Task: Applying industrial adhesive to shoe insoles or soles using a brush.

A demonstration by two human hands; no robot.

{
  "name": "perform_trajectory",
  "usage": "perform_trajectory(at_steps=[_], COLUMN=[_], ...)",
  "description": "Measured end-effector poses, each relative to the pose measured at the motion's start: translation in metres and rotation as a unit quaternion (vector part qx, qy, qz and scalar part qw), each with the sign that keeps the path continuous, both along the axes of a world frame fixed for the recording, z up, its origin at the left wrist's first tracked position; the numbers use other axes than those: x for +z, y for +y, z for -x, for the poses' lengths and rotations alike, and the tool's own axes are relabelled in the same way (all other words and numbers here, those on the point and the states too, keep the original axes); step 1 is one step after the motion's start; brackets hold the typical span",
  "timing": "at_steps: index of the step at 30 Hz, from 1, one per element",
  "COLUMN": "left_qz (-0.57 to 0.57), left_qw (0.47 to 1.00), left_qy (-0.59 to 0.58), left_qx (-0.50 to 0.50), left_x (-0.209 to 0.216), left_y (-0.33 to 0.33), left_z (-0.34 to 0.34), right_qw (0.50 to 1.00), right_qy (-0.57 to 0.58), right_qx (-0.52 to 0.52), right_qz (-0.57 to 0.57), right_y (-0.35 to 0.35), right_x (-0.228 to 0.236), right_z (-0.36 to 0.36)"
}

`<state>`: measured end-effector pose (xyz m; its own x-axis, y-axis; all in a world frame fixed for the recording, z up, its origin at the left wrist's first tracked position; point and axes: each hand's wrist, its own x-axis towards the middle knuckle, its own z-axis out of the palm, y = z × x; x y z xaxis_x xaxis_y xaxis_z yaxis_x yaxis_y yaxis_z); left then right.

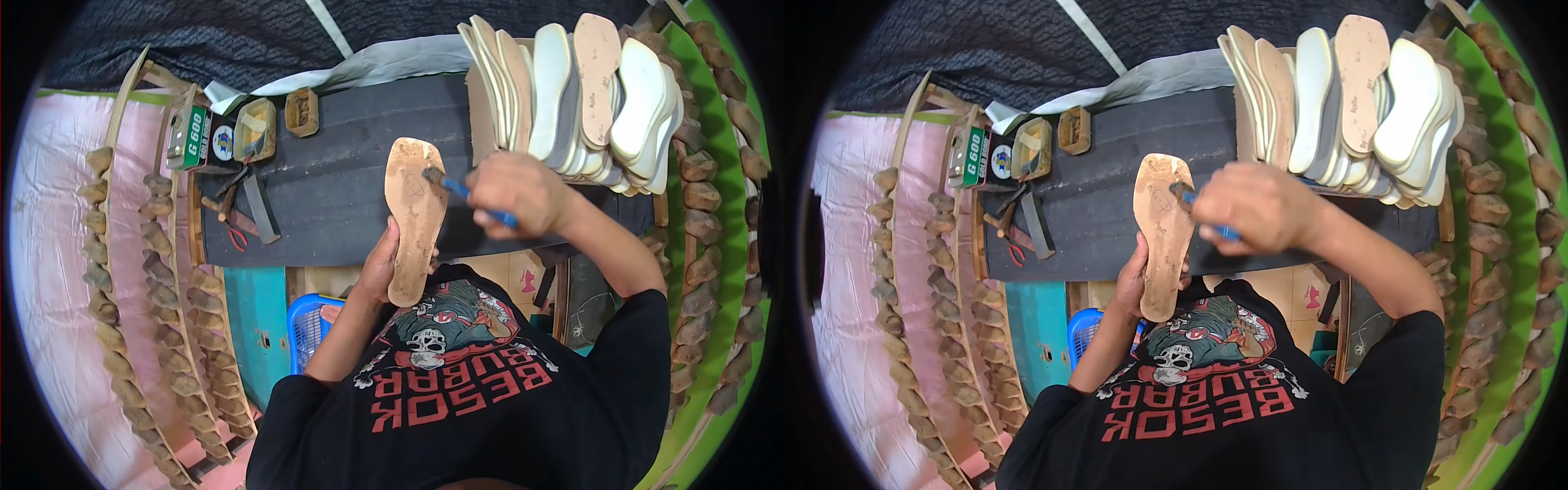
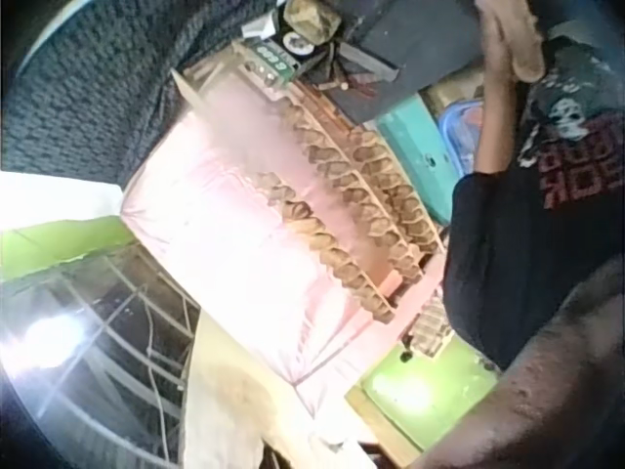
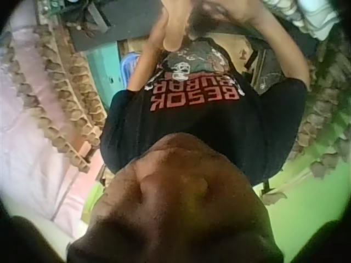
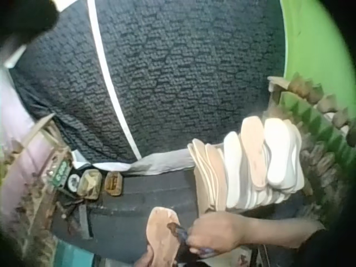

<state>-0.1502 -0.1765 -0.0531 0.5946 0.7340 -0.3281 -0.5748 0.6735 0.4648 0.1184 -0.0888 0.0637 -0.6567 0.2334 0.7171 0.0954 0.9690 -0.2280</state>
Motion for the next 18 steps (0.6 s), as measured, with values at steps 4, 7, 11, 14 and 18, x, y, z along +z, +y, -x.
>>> perform_trajectory(at_steps=[4,7,11,14,18], left_qz=[0.017,0.025,0.022,-0.047,-0.044], left_qw=[0.996,0.993,0.997,0.994,0.989], left_qy=[0.074,0.108,-0.055,-0.100,-0.138], left_qx=[0.050,0.048,0.039,-0.021,-0.014], left_x=[0.008,0.024,0.015,0.008,-0.001], left_y=[0.000,0.001,-0.006,-0.004,-0.008], left_z=[-0.002,-0.005,-0.003,-0.006,-0.007], right_qw=[0.992,0.981,0.975,0.988,0.999], right_qy=[-0.053,-0.090,-0.022,0.047,-0.021], right_qx=[0.097,0.161,0.122,0.040,0.047], right_qz=[-0.054,-0.051,0.187,0.141,-0.011], right_y=[-0.034,-0.032,0.015,0.034,0.031], right_x=[-0.002,0.007,0.023,0.019,0.032], right_z=[0.025,0.037,0.033,0.023,0.034])
